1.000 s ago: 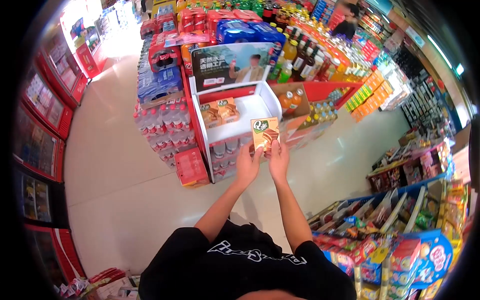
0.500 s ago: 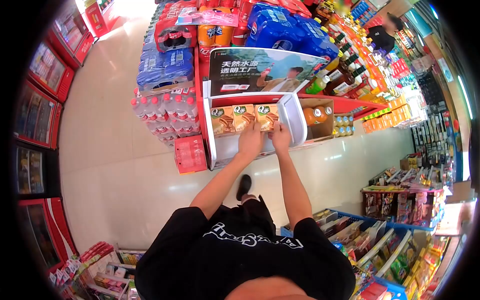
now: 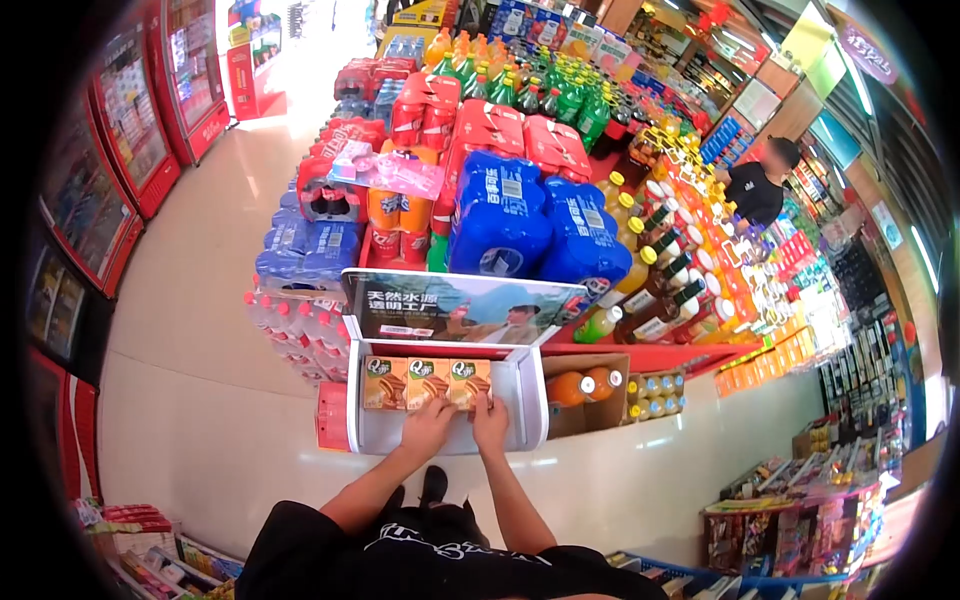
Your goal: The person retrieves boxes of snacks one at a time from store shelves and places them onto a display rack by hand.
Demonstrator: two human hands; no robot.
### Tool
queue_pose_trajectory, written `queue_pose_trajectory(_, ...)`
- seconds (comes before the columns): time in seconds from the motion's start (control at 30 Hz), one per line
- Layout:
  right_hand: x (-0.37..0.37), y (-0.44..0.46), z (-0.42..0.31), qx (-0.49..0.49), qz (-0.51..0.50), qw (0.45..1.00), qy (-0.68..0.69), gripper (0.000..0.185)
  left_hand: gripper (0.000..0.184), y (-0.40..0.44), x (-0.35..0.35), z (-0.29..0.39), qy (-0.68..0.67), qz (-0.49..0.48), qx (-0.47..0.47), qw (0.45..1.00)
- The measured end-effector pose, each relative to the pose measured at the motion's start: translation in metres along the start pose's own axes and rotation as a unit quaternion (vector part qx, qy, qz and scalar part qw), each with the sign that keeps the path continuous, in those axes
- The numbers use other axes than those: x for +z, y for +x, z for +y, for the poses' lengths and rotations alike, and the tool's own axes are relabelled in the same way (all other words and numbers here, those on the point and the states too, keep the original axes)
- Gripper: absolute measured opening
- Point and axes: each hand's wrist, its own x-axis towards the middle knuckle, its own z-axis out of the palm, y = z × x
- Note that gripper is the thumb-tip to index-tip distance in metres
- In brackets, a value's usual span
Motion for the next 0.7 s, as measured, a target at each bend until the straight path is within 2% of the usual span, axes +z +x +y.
queue_pose_trajectory(0.07, 0.009, 0.006, 0.025, -0.039, 0.020, 0.999, -0.022, 0.039, 0.026, 0.001, -0.003, -0.003, 0.008, 0.016, 0.001, 1.000)
queue_pose_trajectory(0.13, 0.007, 0.002, 0.027, 0.031, -0.006, 1.000, 0.001, 0.043, 0.028, -0.002, 0.002, -0.001, 0.005, 0.034, 0.004, 0.999)
queue_pose_trajectory(0.2, -0.003, -0.014, -0.022, 0.102, -0.023, 0.991, 0.080, 0.050, 0.036, -0.001, -0.011, 0.003, -0.019, -0.048, -0.029, 0.998)
queue_pose_trajectory(0.23, -0.006, -0.019, -0.025, 0.138, -0.051, 0.979, 0.143, 0.067, 0.039, -0.003, -0.019, 0.008, -0.029, -0.072, -0.044, 0.996)
queue_pose_trajectory(0.27, -0.008, -0.026, -0.030, 0.122, -0.031, 0.987, 0.102, 0.070, 0.042, -0.003, -0.031, 0.012, -0.040, -0.098, -0.057, 0.993)
queue_pose_trajectory(0.3, -0.009, -0.036, -0.032, 0.109, -0.008, 0.992, 0.062, 0.074, 0.052, -0.005, -0.042, 0.010, -0.058, -0.100, -0.039, 0.993)
queue_pose_trajectory(0.33, -0.010, -0.048, -0.029, 0.100, 0.020, 0.995, 0.023, 0.077, 0.050, -0.009, -0.050, 0.009, -0.105, -0.111, -0.034, 0.988)
queue_pose_trajectory(0.4, -0.015, -0.072, -0.022, 0.049, 0.061, 0.996, 0.041, 0.076, 0.047, -0.015, -0.089, 0.010, -0.193, -0.150, -0.017, 0.969)
queue_pose_trajectory(0.43, -0.015, -0.084, -0.022, 0.023, 0.086, 0.995, 0.052, 0.076, 0.046, -0.018, -0.111, 0.010, -0.196, -0.169, 0.002, 0.966)
queue_pose_trajectory(0.5, -0.013, -0.132, -0.069, 0.033, 0.143, 0.982, 0.120, 0.072, 0.046, -0.031, -0.135, -0.009, -0.268, -0.194, 0.070, 0.941)
queue_pose_trajectory(0.53, -0.011, -0.152, -0.066, 0.057, 0.180, 0.977, 0.097, 0.069, 0.047, -0.039, -0.148, -0.022, -0.304, -0.208, 0.099, 0.925)
queue_pose_trajectory(0.6, -0.001, -0.198, -0.072, 0.065, 0.225, 0.969, 0.081, 0.072, 0.048, -0.050, -0.178, -0.041, -0.364, -0.292, 0.056, 0.883)
queue_pose_trajectory(0.67, 0.010, -0.239, -0.062, 0.104, 0.168, 0.980, -0.036, 0.076, 0.049, -0.058, -0.201, -0.059, -0.399, -0.359, -0.002, 0.844)
queue_pose_trajectory(0.7, 0.013, -0.257, -0.058, 0.125, 0.136, 0.978, -0.094, 0.079, 0.051, -0.062, -0.209, -0.067, -0.370, -0.387, -0.011, 0.845)
